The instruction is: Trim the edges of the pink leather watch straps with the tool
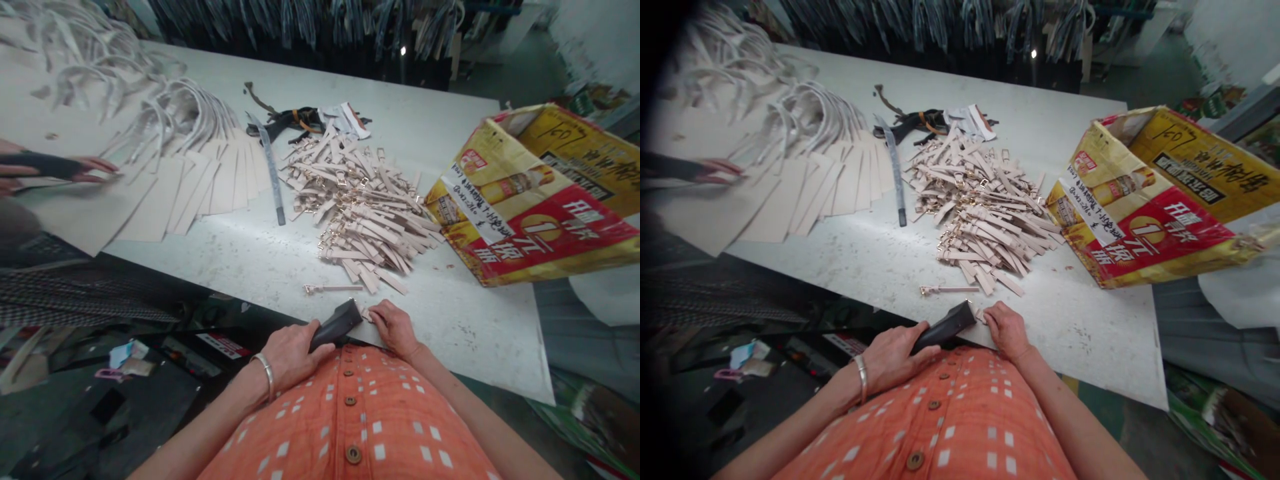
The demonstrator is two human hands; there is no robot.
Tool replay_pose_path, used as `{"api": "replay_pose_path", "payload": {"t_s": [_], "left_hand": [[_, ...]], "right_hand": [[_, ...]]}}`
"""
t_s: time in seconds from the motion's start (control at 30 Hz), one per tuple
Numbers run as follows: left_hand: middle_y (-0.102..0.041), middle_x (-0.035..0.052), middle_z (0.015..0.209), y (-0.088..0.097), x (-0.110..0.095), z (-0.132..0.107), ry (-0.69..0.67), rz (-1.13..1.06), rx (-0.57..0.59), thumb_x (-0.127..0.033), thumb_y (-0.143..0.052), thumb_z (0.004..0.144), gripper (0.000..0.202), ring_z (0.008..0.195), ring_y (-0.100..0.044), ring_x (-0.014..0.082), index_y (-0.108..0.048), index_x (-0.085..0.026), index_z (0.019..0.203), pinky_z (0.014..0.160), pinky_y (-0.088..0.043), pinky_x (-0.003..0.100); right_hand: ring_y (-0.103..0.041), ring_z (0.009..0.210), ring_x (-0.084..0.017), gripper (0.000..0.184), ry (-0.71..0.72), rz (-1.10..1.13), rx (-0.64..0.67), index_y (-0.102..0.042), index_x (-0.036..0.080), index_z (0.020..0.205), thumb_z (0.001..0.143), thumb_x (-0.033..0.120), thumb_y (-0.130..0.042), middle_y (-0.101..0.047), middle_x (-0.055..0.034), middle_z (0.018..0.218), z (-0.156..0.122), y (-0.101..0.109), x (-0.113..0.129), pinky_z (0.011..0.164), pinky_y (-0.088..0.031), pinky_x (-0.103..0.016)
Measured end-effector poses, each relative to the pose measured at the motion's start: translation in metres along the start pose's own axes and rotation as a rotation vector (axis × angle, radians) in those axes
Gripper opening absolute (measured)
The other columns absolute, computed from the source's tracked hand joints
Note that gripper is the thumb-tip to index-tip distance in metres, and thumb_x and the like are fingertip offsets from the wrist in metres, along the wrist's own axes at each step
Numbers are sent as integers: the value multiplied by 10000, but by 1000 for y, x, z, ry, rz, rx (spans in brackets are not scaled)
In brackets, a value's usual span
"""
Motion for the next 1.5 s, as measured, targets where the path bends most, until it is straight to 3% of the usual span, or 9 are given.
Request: {"api": "replay_pose_path", "payload": {"t_s": [0.37,0.7,0.87,0.97,1.03,1.23,1.33,1.43,1.5], "left_hand": [[-675,94,847,-4,-12,1,-79,15,12,-619,-260,824,506,806,-638,292,-534,-233,1002,665,-457,366],[-674,81,822,-1,14,-6,66,-65,7,-599,-307,820,471,779,-639,261,-557,-239,992,645,-438,320],[-675,67,829,-2,22,-17,77,-129,-14,-584,-293,831,463,808,-635,246,-555,-234,983,668,-435,307],[-677,68,848,-6,30,-20,104,-168,-18,-597,-291,827,491,837,-631,252,-557,-234,1023,710,-440,327],[-677,86,912,-10,34,-20,128,-176,-54,-602,-303,820,525,896,-619,266,-537,-223,1097,767,-434,356],[-662,113,1009,-16,38,-25,128,-207,-69,-615,-310,814,588,965,-596,277,-499,-198,1184,827,-424,379],[-675,86,910,-16,37,-30,108,-217,-81,-621,-307,814,553,893,-616,261,-530,-223,1127,780,-437,350],[-671,74,880,-18,40,-34,125,-230,-96,-620,-310,814,528,868,-621,252,-540,-237,1096,747,-439,330],[-670,70,879,-20,42,-36,139,-239,-98,-618,-304,818,519,863,-621,251,-538,-243,1091,738,-439,328]], "right_hand": [[-553,739,-154,213,-31,-13,1,-620,197,885,900,261,-417,-573,-44,771,1,-2,-1,683,-415,-257],[-556,814,-172,195,-32,-18,77,-603,212,951,833,351,-536,-576,-43,832,0,3,9,721,-427,-268],[-545,752,-159,104,-44,-50,62,-588,207,881,824,278,-539,-557,-32,796,4,10,20,672,-424,-258],[-540,717,-150,61,-46,-29,-42,-573,206,851,820,242,-536,-554,-29,784,19,40,27,647,-430,-252],[-541,729,-152,72,-48,-33,-206,-572,205,864,825,247,-530,-559,-37,798,33,80,31,649,-441,-255],[-548,759,-198,217,-89,-516,-855,-617,179,949,782,316,-608,-588,-74,820,52,262,21,688,-444,-338],[-565,932,-266,330,-133,-734,-907,-602,169,1083,801,338,-585,-618,-125,958,58,331,2,824,-421,-419],[-484,1111,-336,524,-113,-851,-919,-539,126,1195,734,346,-660,-571,-172,1143,67,335,1,940,-328,-517],[-483,1123,-297,450,-35,-708,-850,-529,125,1199,793,308,-594,-568,-155,1165,76,290,11,949,-347,-483]]}}
Point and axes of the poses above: each hand's wrist, its own z-axis towards the middle knuckle, its own y-axis out of the back of the hand, x = y × z, the point moved 3 cm from there along z, towards the middle knuckle
